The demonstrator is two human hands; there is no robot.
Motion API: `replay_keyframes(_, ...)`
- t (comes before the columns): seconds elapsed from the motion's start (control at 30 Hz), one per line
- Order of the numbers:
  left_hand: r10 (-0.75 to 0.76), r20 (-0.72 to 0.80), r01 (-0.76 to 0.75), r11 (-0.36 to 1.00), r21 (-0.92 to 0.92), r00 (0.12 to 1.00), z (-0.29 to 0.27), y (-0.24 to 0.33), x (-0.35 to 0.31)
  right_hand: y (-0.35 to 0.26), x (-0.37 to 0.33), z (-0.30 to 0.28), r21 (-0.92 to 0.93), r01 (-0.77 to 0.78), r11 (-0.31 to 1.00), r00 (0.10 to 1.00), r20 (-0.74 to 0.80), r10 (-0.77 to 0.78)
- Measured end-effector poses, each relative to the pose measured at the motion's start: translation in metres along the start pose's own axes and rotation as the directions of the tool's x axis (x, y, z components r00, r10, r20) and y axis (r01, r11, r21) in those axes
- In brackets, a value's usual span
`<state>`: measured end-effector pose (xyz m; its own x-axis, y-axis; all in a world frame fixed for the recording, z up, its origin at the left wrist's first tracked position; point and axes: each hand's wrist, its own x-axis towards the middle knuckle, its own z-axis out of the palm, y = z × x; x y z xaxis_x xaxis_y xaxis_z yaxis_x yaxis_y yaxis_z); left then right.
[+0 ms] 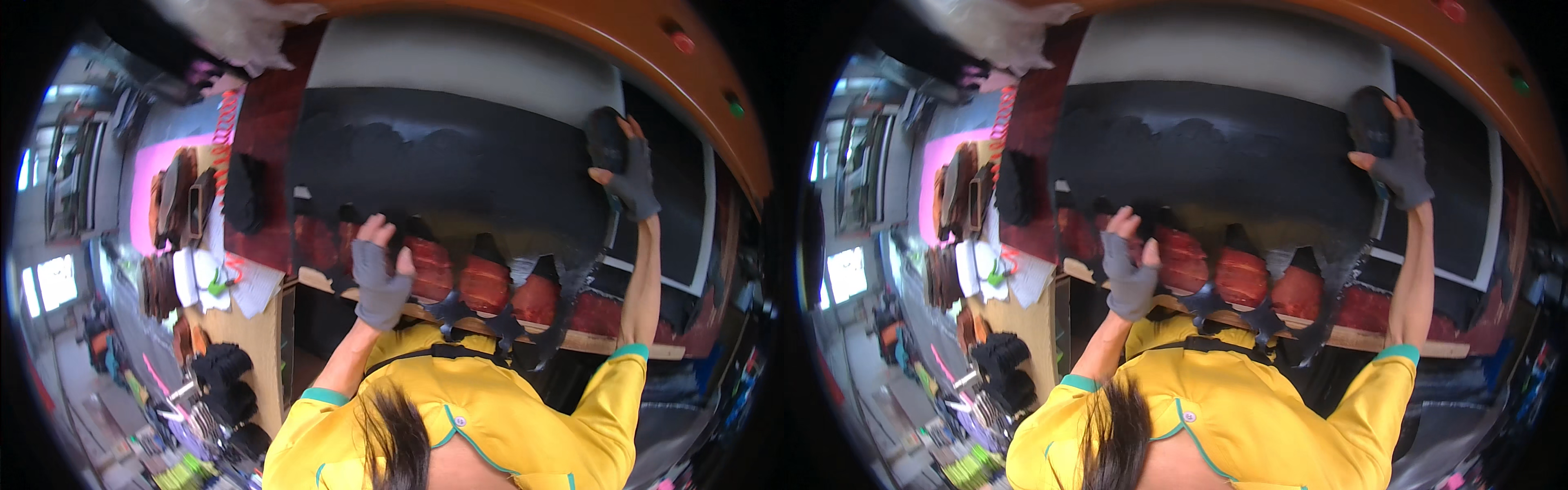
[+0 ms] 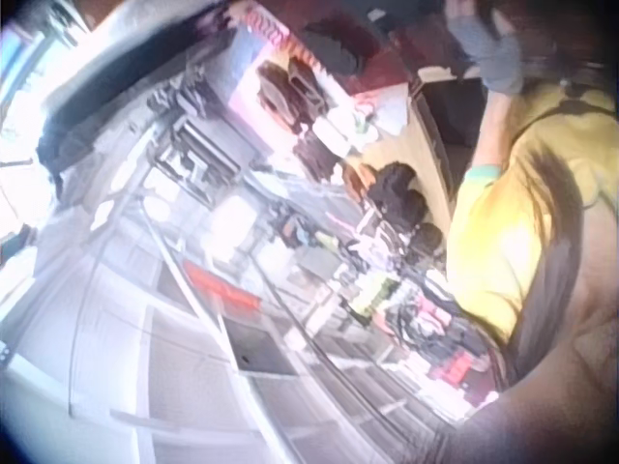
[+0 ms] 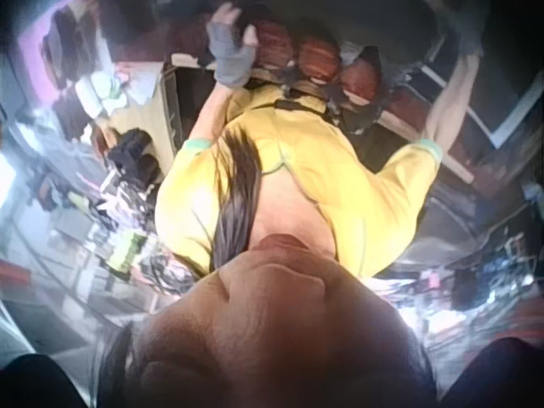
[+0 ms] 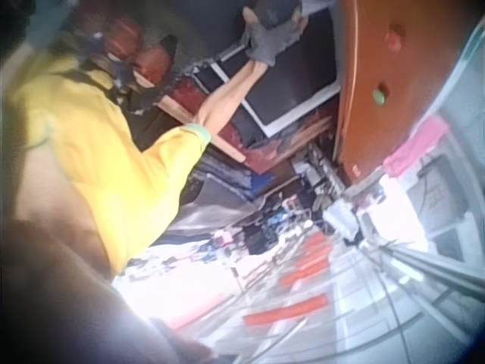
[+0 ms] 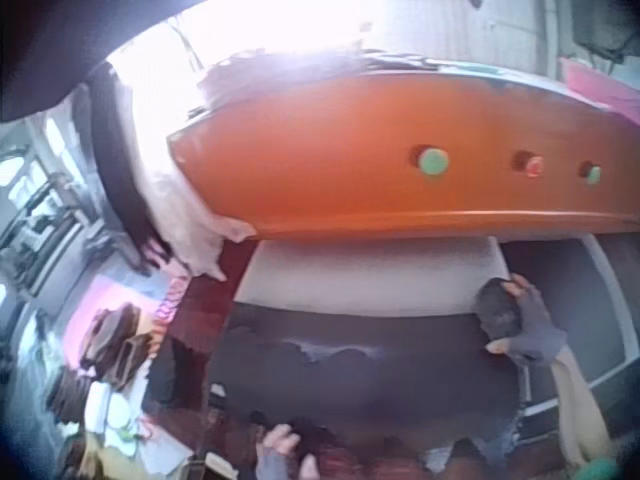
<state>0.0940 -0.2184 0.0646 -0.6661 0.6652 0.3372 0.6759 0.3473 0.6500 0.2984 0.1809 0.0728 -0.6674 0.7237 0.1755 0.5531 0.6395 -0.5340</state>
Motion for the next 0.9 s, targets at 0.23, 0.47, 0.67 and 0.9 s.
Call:
replay_keyframes(0.23, -0.707, -0.121, 0.559, 0.641, -0.526, 0.696, -0.036, -0.08, 0.018, -0.025, -0.002, -0.007, -0.353, 0.129, 0.927, 0.979, -0.104, -0.176)
replay_keyframes(0.47, -0.745, 0.224, 0.355, 0.018, -0.935, 0.628, -0.053, -0.111, 0.041, -0.189, -0.019, 0.075, 0.245, 0.613, 0.751, 0.787, -0.108, -0.607)
replay_keyframes(0.67, -0.709, 0.446, 0.204, -0.404, -0.892, 0.546, -0.05, -0.11, 0.049, -0.323, -0.011, 0.212, 0.166, 0.785, 0.598, 0.615, -0.08, -0.785)
replay_keyframes(0.9, -0.683, 0.119, 0.541, 0.446, -0.713, 0.72, -0.064, -0.069, 0.029, -0.307, 0.097, 0.203, 0.596, -0.143, 0.79, 0.952, -0.136, 0.275)
